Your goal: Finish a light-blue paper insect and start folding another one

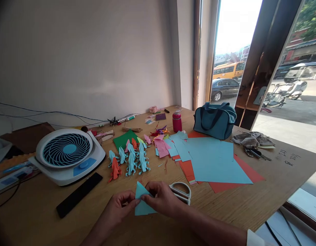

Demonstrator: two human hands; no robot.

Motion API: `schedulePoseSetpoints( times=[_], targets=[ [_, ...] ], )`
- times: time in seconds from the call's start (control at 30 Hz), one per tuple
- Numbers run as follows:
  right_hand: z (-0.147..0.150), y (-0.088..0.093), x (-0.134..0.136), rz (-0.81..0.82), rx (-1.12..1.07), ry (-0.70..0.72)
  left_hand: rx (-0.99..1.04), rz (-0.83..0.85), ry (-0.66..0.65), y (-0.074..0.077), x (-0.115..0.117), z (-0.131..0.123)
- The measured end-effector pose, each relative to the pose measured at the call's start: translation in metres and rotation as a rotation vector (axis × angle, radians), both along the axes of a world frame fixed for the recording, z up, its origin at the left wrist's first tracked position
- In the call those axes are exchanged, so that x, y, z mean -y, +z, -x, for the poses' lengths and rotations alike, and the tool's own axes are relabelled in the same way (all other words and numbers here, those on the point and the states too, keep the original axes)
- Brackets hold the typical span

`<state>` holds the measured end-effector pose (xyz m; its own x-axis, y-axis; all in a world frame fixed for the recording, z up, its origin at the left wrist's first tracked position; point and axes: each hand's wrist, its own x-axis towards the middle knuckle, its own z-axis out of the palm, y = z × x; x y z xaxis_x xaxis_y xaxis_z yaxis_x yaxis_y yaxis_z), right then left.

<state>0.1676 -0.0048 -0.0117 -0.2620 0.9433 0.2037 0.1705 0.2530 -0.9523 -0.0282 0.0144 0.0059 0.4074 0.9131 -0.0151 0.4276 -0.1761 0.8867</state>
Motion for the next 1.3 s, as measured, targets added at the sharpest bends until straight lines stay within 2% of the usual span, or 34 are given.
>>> schedulePoseSetpoints(
  times=[0.13,0.23,0.33,0.43,0.53,0.6,0.7,0.77,0.83,1.0,1.13,1.3],
  targets=[
    [-0.002,0.003,0.001,-0.075,0.041,-0.016,0.014,0.084,-0.006,0.002,0.001,-0.004],
    [-0.003,0.005,0.002,-0.114,0.052,-0.013,0.018,0.058,-0.009,0.006,0.003,-0.007],
    [-0.003,0.007,0.003,-0.038,0.038,-0.023,0.015,0.009,-0.004,0.008,0.004,-0.007],
    [-0.003,0.010,0.005,0.050,0.035,-0.026,0.010,0.029,0.002,0.009,0.004,-0.007],
    [-0.004,0.011,0.007,0.022,0.039,-0.038,0.025,0.051,-0.004,0.006,0.006,-0.007],
    [-0.004,0.008,0.006,0.026,0.024,-0.043,0.062,0.002,0.007,0.003,0.007,-0.006],
    [-0.004,0.002,0.000,0.099,-0.067,-0.007,0.080,-0.089,0.009,0.002,0.006,-0.005],
    [-0.005,0.000,-0.004,0.122,-0.142,0.036,0.049,-0.118,-0.022,0.005,0.005,-0.005],
    [-0.008,0.000,-0.004,0.115,-0.180,0.071,0.028,-0.141,0.005,0.010,0.007,-0.006],
    [-0.019,0.011,0.005,0.136,-0.163,0.152,0.042,-0.072,0.078,0.022,0.015,-0.011],
    [-0.022,0.014,0.002,0.072,-0.040,0.109,0.165,-0.033,0.101,0.016,0.011,-0.013],
    [-0.018,0.004,0.000,0.025,-0.003,0.086,0.212,0.051,0.106,0.010,0.010,-0.013]
  ],
)
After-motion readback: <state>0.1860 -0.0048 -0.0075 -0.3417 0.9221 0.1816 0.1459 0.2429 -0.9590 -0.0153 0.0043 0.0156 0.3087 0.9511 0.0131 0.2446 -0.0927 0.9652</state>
